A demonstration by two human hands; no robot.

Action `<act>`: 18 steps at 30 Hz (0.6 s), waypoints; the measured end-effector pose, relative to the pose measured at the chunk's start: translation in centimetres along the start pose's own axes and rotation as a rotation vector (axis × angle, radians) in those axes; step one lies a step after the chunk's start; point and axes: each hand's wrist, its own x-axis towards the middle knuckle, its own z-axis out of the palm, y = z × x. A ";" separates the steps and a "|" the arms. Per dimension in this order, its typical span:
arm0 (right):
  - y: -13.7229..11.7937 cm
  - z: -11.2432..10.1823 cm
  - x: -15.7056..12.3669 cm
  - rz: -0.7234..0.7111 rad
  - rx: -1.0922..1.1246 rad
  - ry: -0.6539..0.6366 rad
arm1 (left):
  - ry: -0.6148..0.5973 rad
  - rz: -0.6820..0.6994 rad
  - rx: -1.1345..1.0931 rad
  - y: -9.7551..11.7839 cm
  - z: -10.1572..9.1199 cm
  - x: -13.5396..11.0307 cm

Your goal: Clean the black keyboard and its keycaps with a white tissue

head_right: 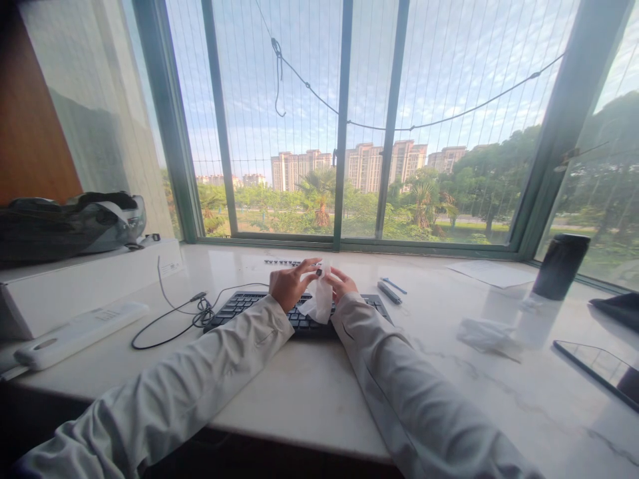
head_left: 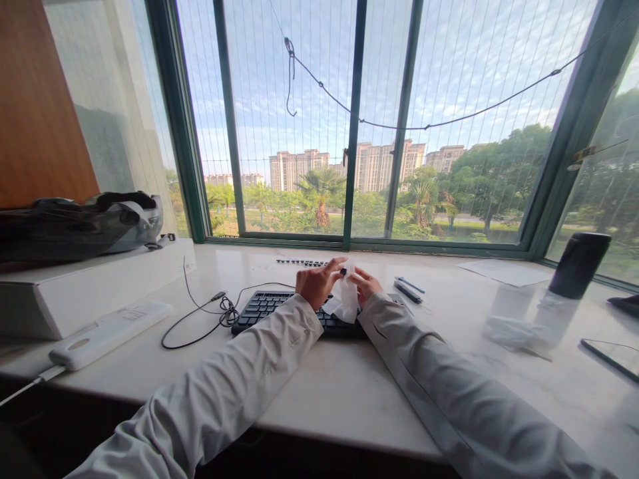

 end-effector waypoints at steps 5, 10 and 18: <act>0.1 -0.2 0.1 0.010 0.044 -0.042 | 0.013 0.028 -0.062 -0.1 0.2 0.0; -0.2 -0.2 0.1 -0.014 0.016 -0.042 | 0.027 0.013 -0.106 0.2 0.0 0.1; -0.4 0.3 -0.6 -0.017 0.055 -0.103 | -0.004 0.015 -0.076 0.4 -0.2 0.1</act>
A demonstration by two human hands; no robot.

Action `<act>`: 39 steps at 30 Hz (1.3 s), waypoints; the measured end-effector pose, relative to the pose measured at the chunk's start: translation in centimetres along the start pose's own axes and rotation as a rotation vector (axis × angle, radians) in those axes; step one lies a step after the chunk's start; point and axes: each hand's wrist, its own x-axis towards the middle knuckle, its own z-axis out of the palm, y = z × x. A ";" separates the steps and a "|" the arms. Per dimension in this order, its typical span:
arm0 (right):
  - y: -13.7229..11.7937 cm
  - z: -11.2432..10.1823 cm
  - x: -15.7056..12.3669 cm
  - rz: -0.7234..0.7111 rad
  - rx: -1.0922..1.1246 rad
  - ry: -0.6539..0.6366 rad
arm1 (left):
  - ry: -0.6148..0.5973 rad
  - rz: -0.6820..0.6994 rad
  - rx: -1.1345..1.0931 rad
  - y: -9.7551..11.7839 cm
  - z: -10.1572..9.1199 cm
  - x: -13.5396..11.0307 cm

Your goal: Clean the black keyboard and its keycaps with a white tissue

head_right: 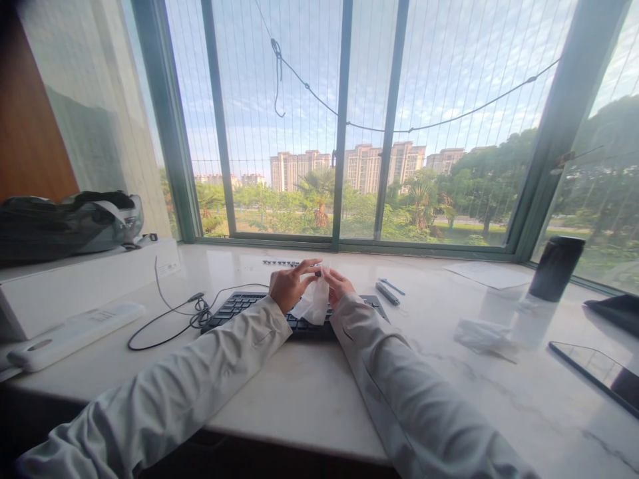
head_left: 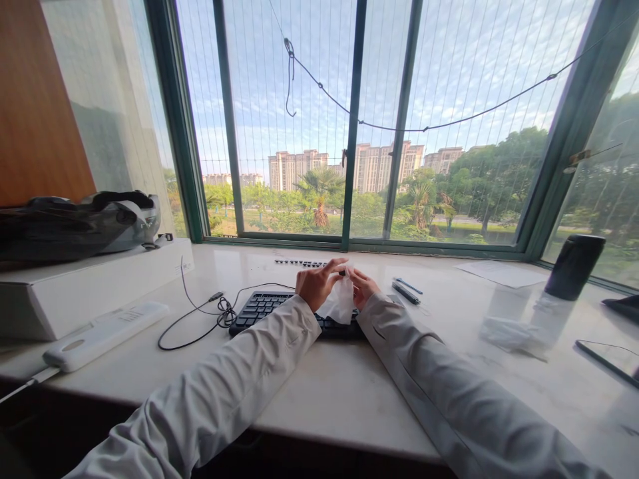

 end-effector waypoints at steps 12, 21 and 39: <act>0.0 -0.1 0.0 -0.009 -0.002 0.012 | 0.011 -0.021 -0.017 -0.3 0.0 0.1; 0.5 -0.6 0.4 -0.019 -0.061 0.003 | -0.026 0.003 0.034 -0.4 0.0 0.2; 1.3 -0.8 1.0 -0.016 -0.199 0.128 | -0.217 0.184 -0.173 -3.5 -1.4 2.3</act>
